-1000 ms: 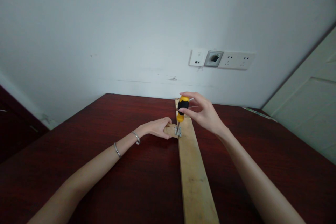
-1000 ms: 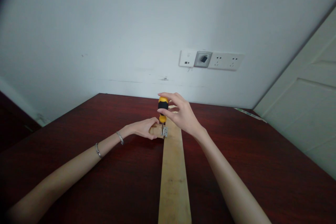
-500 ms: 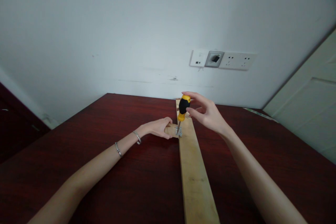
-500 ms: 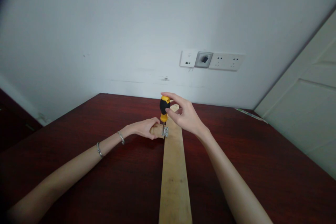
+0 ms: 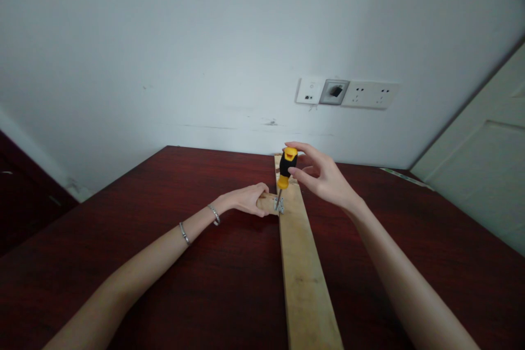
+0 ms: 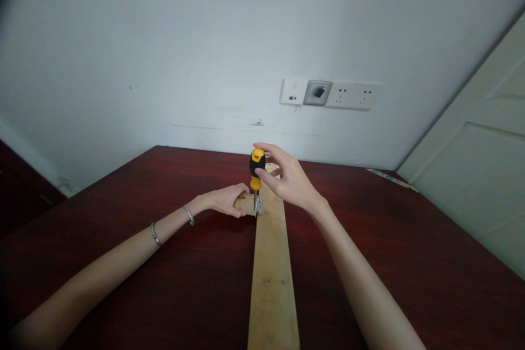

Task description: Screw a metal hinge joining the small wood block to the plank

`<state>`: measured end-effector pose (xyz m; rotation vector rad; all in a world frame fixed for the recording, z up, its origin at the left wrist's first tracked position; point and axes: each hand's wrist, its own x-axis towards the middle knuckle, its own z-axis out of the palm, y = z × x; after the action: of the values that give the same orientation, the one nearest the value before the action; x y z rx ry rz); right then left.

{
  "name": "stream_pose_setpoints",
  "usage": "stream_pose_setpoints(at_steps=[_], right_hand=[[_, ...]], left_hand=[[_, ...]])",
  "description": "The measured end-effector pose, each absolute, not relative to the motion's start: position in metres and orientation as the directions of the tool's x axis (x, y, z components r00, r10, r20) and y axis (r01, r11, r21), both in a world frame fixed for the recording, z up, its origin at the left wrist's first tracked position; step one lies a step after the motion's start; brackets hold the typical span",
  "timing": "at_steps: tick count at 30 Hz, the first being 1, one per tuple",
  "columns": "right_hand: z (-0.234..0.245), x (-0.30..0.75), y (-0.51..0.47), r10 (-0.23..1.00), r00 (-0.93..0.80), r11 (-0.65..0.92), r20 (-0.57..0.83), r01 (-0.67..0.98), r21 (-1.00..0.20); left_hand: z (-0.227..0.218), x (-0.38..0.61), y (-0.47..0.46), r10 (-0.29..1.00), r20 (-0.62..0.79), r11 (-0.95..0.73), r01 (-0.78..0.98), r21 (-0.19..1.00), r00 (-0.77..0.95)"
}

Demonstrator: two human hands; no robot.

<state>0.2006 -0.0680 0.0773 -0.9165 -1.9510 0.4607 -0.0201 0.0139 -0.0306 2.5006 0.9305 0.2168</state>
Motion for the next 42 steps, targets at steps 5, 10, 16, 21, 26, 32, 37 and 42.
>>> stream_pose_setpoints(at_steps=[5,10,16,21,26,32,37,42], right_hand=[[0.0765,0.2017,-0.0649,0.727,-0.293,0.681,0.621,0.424,-0.598],[0.0776,0.1984,-0.0667,0.704,-0.294,0.695,0.647,0.474,-0.541],[0.0778,0.2015,-0.0687,0.729,-0.356,0.684,0.584,0.397,-0.612],[0.0763,0.2030,-0.0656,0.724,-0.318,0.687,0.612,0.406,-0.603],[0.0741,0.2003,-0.0624,0.689,-0.274,0.709,0.670,0.447,-0.546],[0.0754,0.1983,-0.0645,0.684,-0.239,0.703,0.689,0.471,-0.534],[0.0798,0.2016,-0.0705,0.720,-0.319,0.691,0.616,0.411,-0.594],[0.0808,0.2054,-0.0696,0.710,-0.347,0.702,0.613,0.415,-0.579]], left_hand=[[-0.0297,-0.0201,0.0130,0.651,-0.014,-0.668,0.581,0.465,0.759],[-0.0296,-0.0203,0.0139,0.643,-0.016,-0.677,0.578,0.455,0.766],[-0.0307,-0.0203,0.0147,0.645,-0.014,-0.675,0.579,0.457,0.764],[-0.0290,-0.0200,0.0129,0.646,-0.008,-0.679,0.579,0.451,0.763],[-0.0298,-0.0205,0.0138,0.640,-0.021,-0.676,0.576,0.460,0.768],[-0.0311,-0.0210,0.0151,0.638,-0.015,-0.685,0.576,0.446,0.770],[-0.0331,-0.0207,0.0158,0.647,-0.011,-0.676,0.580,0.454,0.763],[-0.0328,-0.0209,0.0150,0.644,-0.001,-0.680,0.573,0.458,0.765]])
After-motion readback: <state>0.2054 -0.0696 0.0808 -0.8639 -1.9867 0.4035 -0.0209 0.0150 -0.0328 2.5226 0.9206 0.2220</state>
